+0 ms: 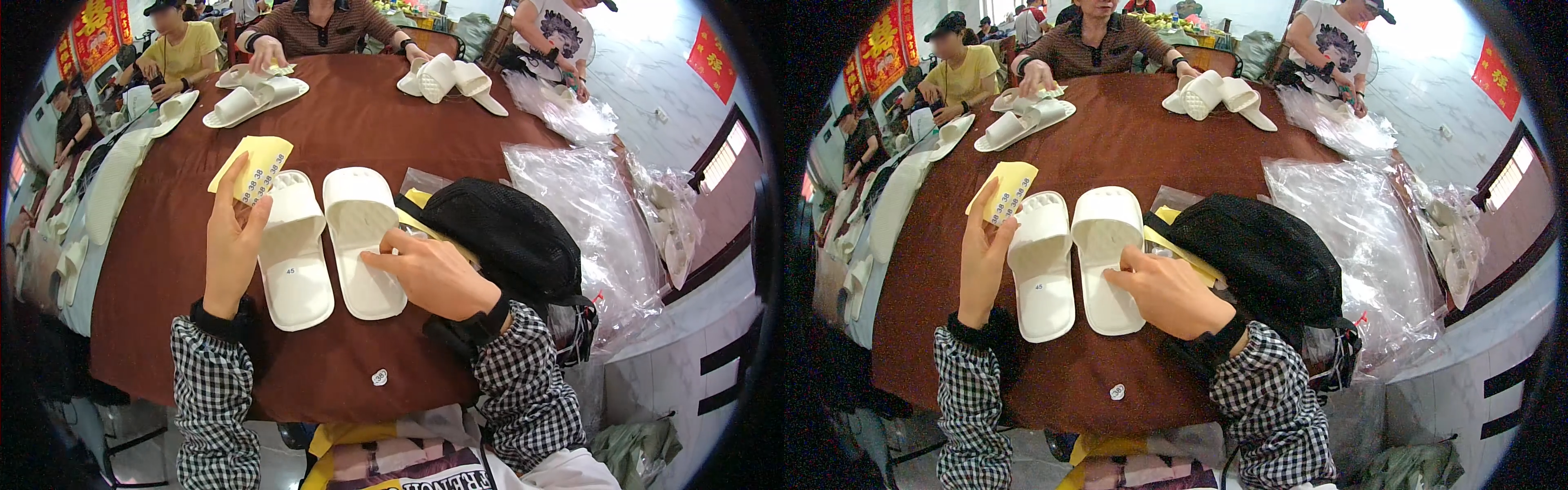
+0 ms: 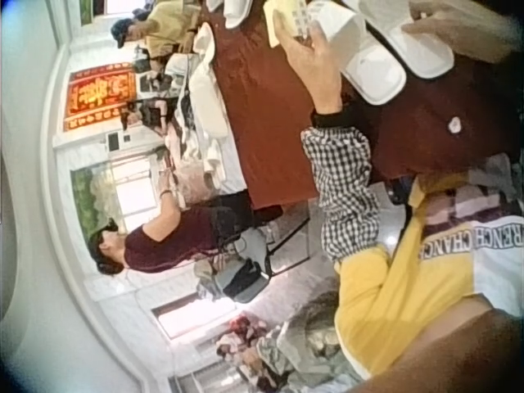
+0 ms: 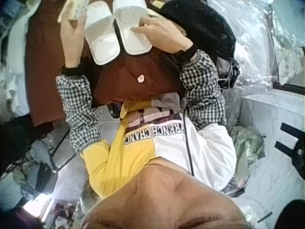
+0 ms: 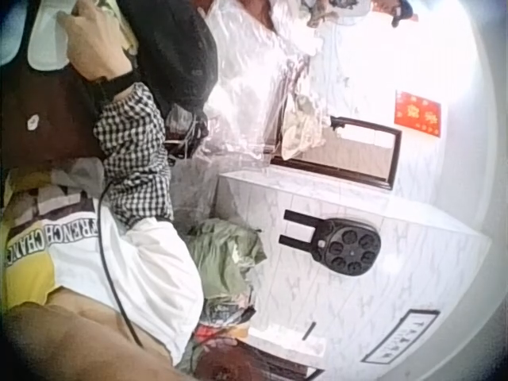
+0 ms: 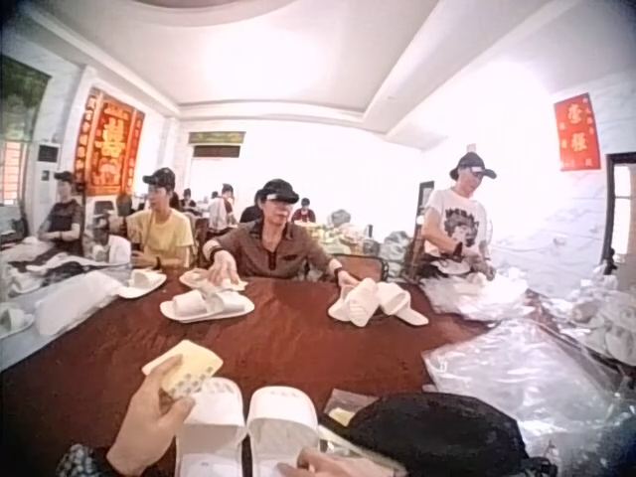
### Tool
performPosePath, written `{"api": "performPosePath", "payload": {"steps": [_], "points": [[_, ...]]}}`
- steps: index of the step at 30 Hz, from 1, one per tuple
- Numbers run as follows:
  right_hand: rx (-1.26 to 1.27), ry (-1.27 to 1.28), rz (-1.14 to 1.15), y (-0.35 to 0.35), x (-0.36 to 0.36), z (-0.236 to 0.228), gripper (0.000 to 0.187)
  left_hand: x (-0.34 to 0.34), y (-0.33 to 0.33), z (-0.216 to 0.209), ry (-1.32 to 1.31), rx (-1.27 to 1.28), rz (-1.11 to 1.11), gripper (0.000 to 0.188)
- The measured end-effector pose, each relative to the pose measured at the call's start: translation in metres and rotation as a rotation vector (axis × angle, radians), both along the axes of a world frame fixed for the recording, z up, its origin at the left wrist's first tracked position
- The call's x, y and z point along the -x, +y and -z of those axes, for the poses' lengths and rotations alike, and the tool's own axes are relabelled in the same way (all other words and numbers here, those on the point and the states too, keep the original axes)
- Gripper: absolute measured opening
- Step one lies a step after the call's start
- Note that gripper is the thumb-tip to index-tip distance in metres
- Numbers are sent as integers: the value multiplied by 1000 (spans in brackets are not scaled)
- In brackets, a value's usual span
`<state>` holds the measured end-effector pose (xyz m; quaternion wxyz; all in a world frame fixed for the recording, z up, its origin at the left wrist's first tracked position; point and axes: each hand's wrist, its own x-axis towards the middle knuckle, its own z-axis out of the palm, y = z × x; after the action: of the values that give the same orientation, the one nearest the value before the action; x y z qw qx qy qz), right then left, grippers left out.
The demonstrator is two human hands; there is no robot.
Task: Assembling slippers by attaching size labels and placing them in plastic bags.
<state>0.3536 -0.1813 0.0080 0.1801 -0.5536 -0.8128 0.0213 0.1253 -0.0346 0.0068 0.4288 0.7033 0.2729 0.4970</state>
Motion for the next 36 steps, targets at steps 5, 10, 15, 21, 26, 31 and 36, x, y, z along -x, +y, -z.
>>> {"api": "performPosePath", "payload": {"steps": [5, 10, 15, 21, 26, 31, 36], "points": [[41, 17, -13, 1, -4, -4, 42, 0, 2, 2, -16, -15, -2, 55], [49, -8, -14, -1, -4, -8, 42, -1, 3, 3, -9, -23, 14, 57], [51, 79, 13, 2, -7, -2, 39, 2, 6, 7, 34, 3, 29, 60], [206, 693, 73, 8, -14, -7, 33, 13, 20, 14, 230, 28, 44, 66], [502, 1738, -121, 7, -18, -17, 58, 23, 27, 11, 421, -76, -24, 72], [541, 1973, -249, 15, -28, -6, 60, 19, 27, 6, 476, 40, 59, 78], [538, 2004, -258, 16, -26, -6, 61, 18, 32, 6, 486, 9, 47, 82]]}}
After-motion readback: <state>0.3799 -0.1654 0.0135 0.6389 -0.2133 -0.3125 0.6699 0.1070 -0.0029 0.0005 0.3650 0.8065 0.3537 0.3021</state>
